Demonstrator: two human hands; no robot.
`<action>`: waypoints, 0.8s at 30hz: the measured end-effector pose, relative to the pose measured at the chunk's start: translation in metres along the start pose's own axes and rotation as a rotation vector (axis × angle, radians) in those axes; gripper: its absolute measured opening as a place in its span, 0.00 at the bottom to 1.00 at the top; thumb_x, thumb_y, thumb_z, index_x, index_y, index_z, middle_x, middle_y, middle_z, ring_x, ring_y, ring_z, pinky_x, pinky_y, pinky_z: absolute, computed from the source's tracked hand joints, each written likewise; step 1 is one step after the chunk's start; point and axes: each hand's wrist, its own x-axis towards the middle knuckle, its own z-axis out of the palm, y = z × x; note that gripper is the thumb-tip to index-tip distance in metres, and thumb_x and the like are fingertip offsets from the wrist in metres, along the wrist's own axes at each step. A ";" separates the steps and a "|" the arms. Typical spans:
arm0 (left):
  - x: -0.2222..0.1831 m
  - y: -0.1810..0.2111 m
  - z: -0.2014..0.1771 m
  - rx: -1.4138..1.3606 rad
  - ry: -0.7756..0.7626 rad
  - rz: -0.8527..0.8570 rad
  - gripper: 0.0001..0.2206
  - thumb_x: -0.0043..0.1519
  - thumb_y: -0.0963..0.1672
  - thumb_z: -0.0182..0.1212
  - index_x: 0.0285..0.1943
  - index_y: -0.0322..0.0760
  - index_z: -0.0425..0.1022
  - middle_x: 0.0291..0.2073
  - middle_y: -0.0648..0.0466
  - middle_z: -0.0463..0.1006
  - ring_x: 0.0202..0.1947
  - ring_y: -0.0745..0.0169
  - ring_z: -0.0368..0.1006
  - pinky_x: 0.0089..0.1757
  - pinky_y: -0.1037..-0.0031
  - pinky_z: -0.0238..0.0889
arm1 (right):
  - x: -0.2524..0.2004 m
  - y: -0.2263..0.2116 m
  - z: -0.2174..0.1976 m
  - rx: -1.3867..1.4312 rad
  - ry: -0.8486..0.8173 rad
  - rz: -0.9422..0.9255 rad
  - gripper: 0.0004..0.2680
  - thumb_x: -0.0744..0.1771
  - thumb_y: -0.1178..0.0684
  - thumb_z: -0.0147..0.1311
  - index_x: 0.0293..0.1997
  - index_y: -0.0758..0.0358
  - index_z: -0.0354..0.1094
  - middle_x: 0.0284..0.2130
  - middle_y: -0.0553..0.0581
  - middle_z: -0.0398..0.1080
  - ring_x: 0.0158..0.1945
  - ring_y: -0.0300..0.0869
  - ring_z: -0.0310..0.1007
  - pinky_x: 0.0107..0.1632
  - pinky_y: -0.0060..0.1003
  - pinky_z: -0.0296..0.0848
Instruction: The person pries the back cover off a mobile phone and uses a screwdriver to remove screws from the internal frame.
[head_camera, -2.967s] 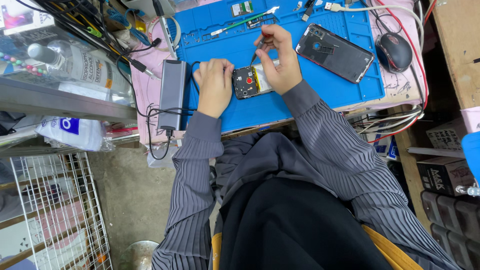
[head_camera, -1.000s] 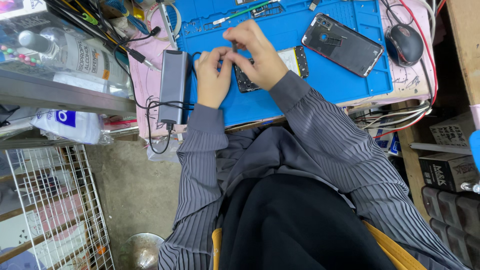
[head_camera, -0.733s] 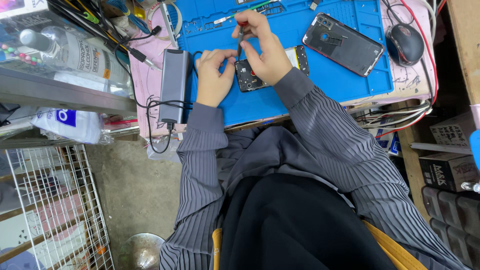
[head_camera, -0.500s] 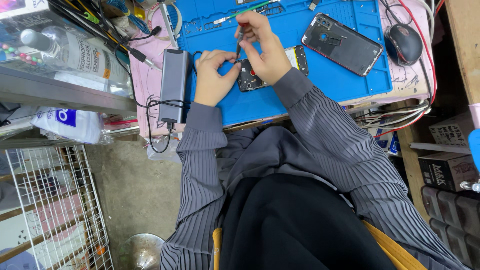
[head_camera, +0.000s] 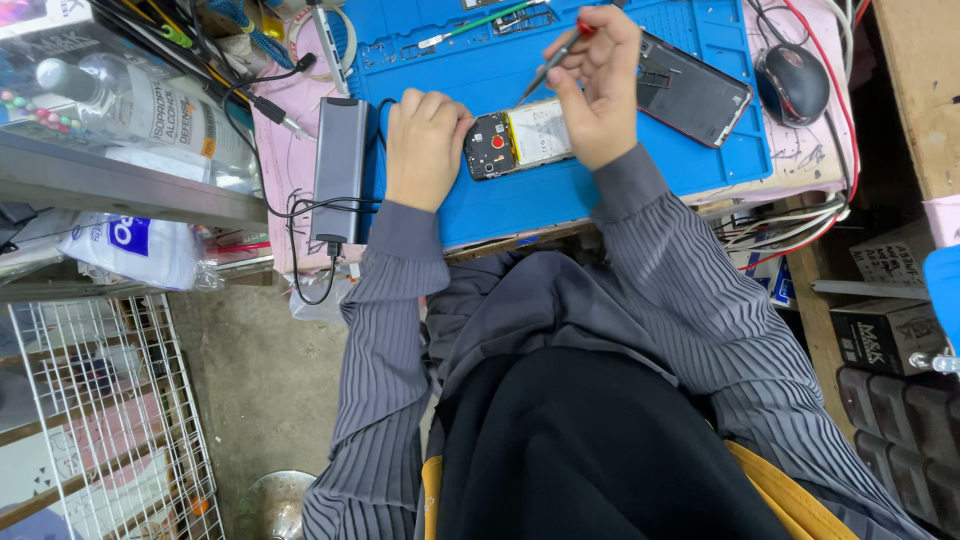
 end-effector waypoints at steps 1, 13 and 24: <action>0.002 0.000 0.001 0.065 -0.028 0.040 0.04 0.62 0.42 0.68 0.38 0.38 0.78 0.36 0.54 0.76 0.42 0.51 0.67 0.43 0.62 0.58 | -0.005 -0.001 -0.007 0.016 0.030 0.021 0.22 0.73 0.73 0.49 0.72 0.56 0.45 0.54 0.59 0.65 0.54 0.38 0.70 0.59 0.32 0.72; 0.017 0.002 0.006 -0.436 0.061 -0.237 0.05 0.68 0.41 0.63 0.44 0.30 0.75 0.38 0.48 0.79 0.39 0.56 0.74 0.42 0.67 0.68 | -0.062 -0.012 -0.045 0.083 0.357 0.112 0.24 0.74 0.70 0.53 0.75 0.55 0.43 0.52 0.61 0.69 0.49 0.40 0.73 0.52 0.34 0.76; 0.100 0.057 0.126 -0.653 -0.224 -0.088 0.08 0.49 0.38 0.70 0.36 0.32 0.83 0.31 0.49 0.85 0.31 0.61 0.82 0.36 0.73 0.74 | -0.080 -0.024 -0.050 0.074 0.829 0.064 0.24 0.73 0.68 0.53 0.73 0.56 0.42 0.52 0.62 0.68 0.46 0.41 0.72 0.51 0.35 0.76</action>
